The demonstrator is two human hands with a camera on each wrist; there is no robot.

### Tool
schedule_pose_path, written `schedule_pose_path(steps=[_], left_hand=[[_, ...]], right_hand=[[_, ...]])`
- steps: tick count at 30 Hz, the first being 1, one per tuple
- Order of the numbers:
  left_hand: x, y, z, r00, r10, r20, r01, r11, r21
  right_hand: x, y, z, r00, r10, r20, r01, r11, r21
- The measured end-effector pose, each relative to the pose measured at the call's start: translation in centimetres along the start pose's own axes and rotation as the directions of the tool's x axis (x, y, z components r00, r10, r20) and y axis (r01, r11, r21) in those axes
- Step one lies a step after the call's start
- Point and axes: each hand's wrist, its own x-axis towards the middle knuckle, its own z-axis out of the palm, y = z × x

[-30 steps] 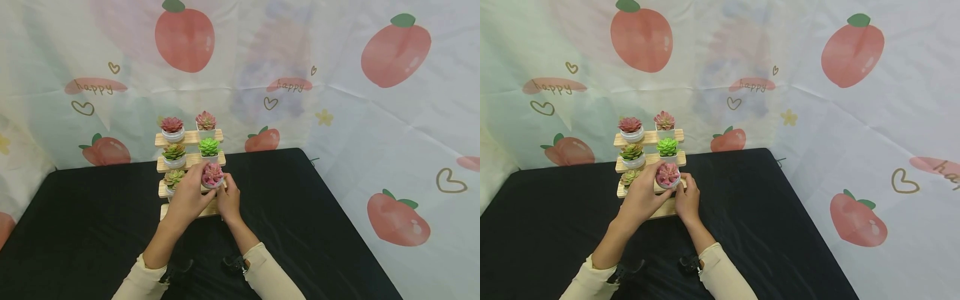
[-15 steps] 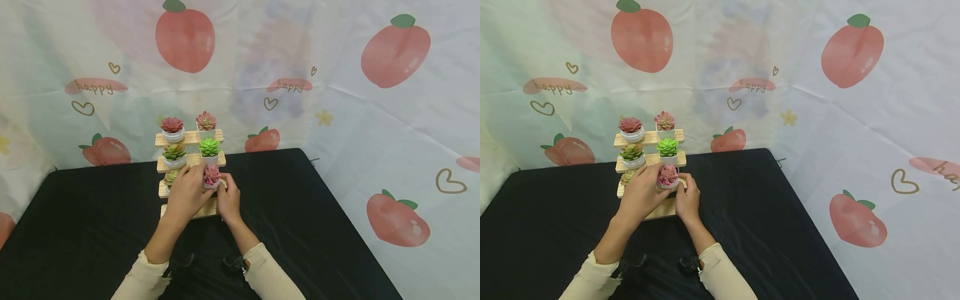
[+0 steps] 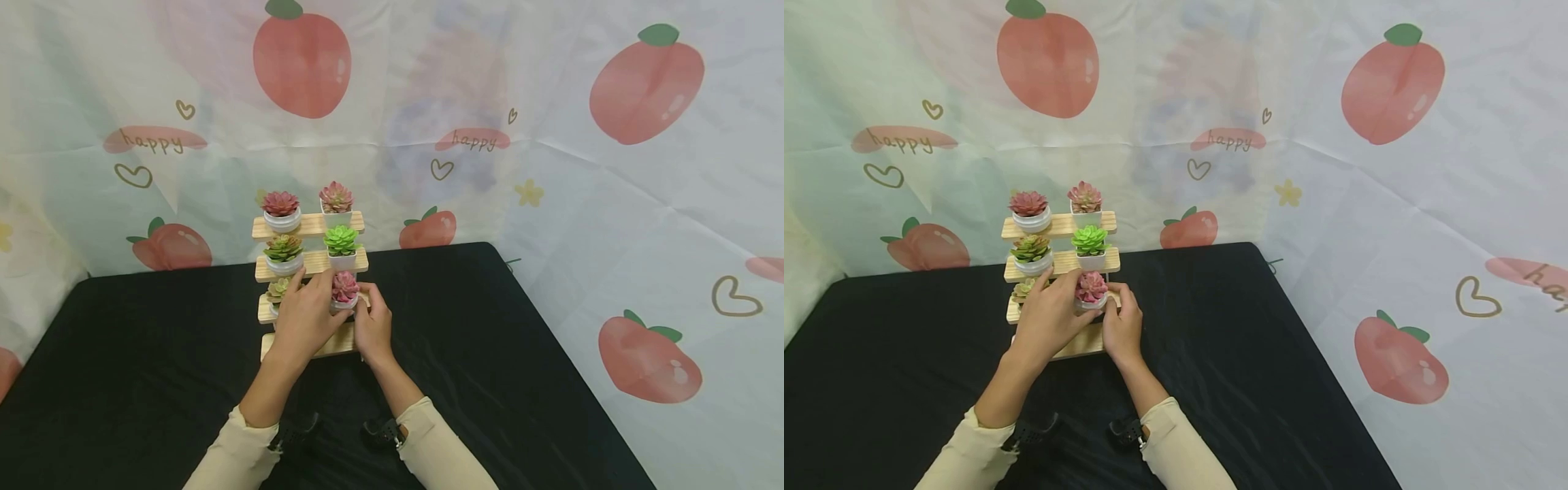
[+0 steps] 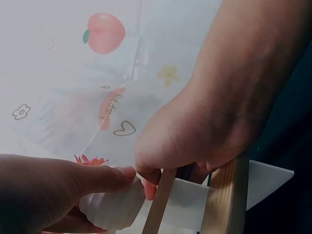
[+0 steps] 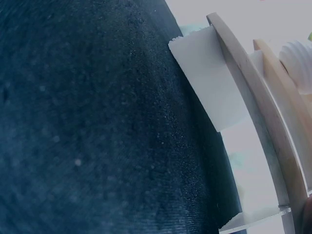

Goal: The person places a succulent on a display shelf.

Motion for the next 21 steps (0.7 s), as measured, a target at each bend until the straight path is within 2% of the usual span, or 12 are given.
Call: schedule_pose_path(steps=[21], left_hand=[[0.54,0.42,0.13,0.997,-0.046,0.054,0.040,0.993,0.108]], right_hand=[[0.06,-0.14,-0.06,1.000,0.010,-0.026,-0.010,1.000,-0.015]])
